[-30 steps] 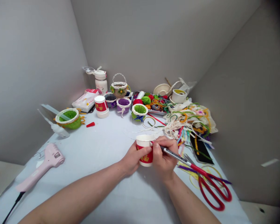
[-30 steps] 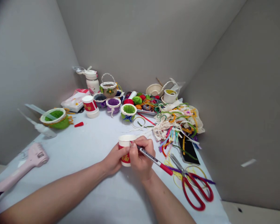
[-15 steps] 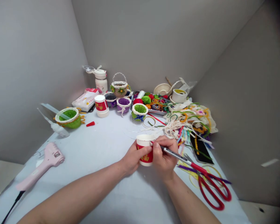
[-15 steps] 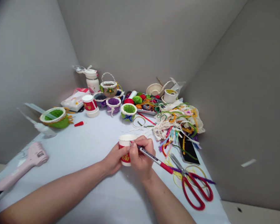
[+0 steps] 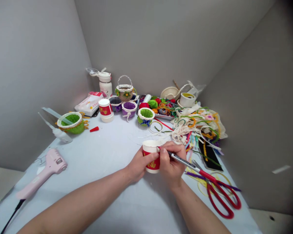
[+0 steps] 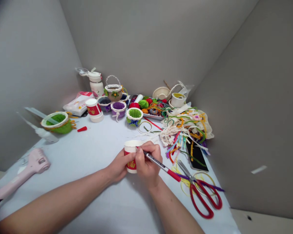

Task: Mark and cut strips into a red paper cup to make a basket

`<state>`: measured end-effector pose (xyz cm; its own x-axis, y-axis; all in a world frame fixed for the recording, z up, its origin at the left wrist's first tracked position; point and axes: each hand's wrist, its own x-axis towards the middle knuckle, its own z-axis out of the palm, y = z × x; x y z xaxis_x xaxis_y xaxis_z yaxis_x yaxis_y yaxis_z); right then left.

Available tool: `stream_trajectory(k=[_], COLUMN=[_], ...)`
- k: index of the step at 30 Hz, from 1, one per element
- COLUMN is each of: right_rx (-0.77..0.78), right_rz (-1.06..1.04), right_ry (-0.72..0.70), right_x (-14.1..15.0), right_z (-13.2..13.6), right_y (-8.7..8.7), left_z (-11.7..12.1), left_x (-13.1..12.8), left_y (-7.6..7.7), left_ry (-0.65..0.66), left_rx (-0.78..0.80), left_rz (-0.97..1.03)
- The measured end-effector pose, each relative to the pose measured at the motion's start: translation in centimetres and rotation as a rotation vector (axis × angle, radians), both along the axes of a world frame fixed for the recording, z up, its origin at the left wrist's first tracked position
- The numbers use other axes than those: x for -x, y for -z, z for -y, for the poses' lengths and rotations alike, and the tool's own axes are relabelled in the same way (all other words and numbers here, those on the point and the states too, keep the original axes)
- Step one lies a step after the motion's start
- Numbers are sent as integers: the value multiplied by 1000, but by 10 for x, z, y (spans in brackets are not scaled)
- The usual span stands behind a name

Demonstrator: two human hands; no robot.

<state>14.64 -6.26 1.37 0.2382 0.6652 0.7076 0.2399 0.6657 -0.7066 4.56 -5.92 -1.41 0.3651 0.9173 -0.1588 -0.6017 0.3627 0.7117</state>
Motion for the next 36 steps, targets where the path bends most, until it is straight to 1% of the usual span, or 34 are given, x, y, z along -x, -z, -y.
stream_trajectory(k=[10, 12, 14, 16, 19, 23, 28, 31, 34, 36], right_rx=[25, 20, 7, 10, 65, 114, 102, 185, 322, 391], right_rz=[-2, -29, -77, -125, -195, -230, -191, -176, -150, -141], right_ry=[-21, -24, -6, 26, 60, 82, 122, 176, 126, 111], right_x=[0, 0, 0, -1, -5, -9, -15, -23, -32, -37], right_z=[0, 0, -1, -2, -4, -6, -7, -3, 8, 16], right_y=[1, 0, -1, -3, -3, -1, 2, 7, 16, 24], left_z=[0, 0, -2, -5, -9, -11, -11, -11, -11, -10], left_x=[-1, -1, 0, 3, 8, 12, 14, 13, 12, 11], left_y=[-2, -1, 1, 4, 7, 6, 4, 5, 7, 7], left_ry=[-2, 7, 38, 96, 180, 266, 290, 263, 221, 211], left_rx=[-22, 5, 76, 166, 258, 285, 289, 301, 312, 283], left_rz=[36, 74, 136, 193, 252, 324, 374, 347, 287, 260])
